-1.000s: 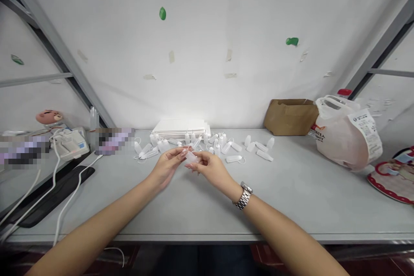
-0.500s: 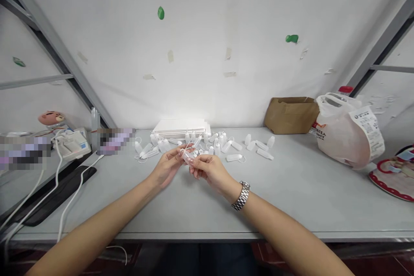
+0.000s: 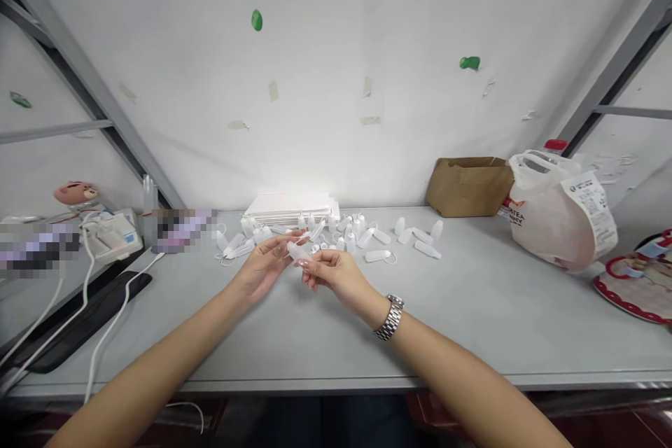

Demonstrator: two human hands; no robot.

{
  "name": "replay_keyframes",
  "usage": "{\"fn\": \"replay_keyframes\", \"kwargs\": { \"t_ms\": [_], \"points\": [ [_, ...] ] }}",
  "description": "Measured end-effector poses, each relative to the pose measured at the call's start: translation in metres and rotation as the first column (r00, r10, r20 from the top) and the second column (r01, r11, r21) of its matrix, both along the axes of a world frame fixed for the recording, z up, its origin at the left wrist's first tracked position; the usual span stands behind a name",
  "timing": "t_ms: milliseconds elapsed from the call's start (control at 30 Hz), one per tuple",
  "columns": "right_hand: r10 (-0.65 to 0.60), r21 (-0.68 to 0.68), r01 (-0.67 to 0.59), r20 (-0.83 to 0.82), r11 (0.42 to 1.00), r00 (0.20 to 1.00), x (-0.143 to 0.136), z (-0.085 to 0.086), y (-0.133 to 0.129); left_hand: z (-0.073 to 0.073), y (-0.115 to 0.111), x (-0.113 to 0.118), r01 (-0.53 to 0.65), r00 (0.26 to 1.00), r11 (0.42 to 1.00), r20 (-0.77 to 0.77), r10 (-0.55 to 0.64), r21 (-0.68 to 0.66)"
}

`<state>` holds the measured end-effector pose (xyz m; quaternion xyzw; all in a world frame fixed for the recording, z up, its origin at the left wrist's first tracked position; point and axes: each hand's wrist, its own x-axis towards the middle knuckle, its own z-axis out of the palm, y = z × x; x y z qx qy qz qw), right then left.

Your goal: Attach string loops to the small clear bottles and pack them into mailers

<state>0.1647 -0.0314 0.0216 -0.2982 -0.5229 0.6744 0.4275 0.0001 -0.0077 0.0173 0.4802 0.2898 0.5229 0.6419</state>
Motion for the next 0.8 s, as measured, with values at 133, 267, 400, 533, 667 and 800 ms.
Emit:
{"fn": "replay_keyframes", "kwargs": {
  "t_ms": [133, 267, 400, 533, 667, 800],
  "points": [
    [-0.022, 0.002, 0.022, 0.014, 1.000, 1.000, -0.001, -0.004, 0.000, -0.001, 0.000, 0.000, 0.034, 0.999, 0.999, 0.015, -0.034, -0.042],
    [-0.037, 0.030, 0.036, 0.020, 0.999, 0.999, -0.001, -0.005, 0.000, -0.004, 0.000, 0.004, 0.016, 1.000, 0.999, 0.010, -0.015, -0.052],
    [-0.049, 0.014, 0.049, 0.016, 0.999, 0.999, -0.002, -0.003, -0.001, -0.006, -0.001, 0.007, -0.027, 0.999, 0.999, -0.029, 0.027, -0.025],
    [-0.018, -0.039, 0.016, -0.026, 0.999, 1.000, -0.002, -0.003, -0.002, -0.010, 0.000, 0.006, 0.001, 1.000, 1.000, -0.015, -0.001, -0.017],
    [0.037, -0.109, -0.053, -0.137, 0.993, 0.990, -0.002, -0.008, -0.001, -0.012, 0.003, 0.003, 0.047, 0.999, 0.999, -0.008, -0.047, -0.012],
    [0.074, -0.201, -0.139, -0.299, 0.970, 0.951, -0.003, -0.013, 0.000, -0.011, 0.005, 0.003, 0.065, 0.997, 0.998, -0.033, -0.065, 0.000]
  ]
}}
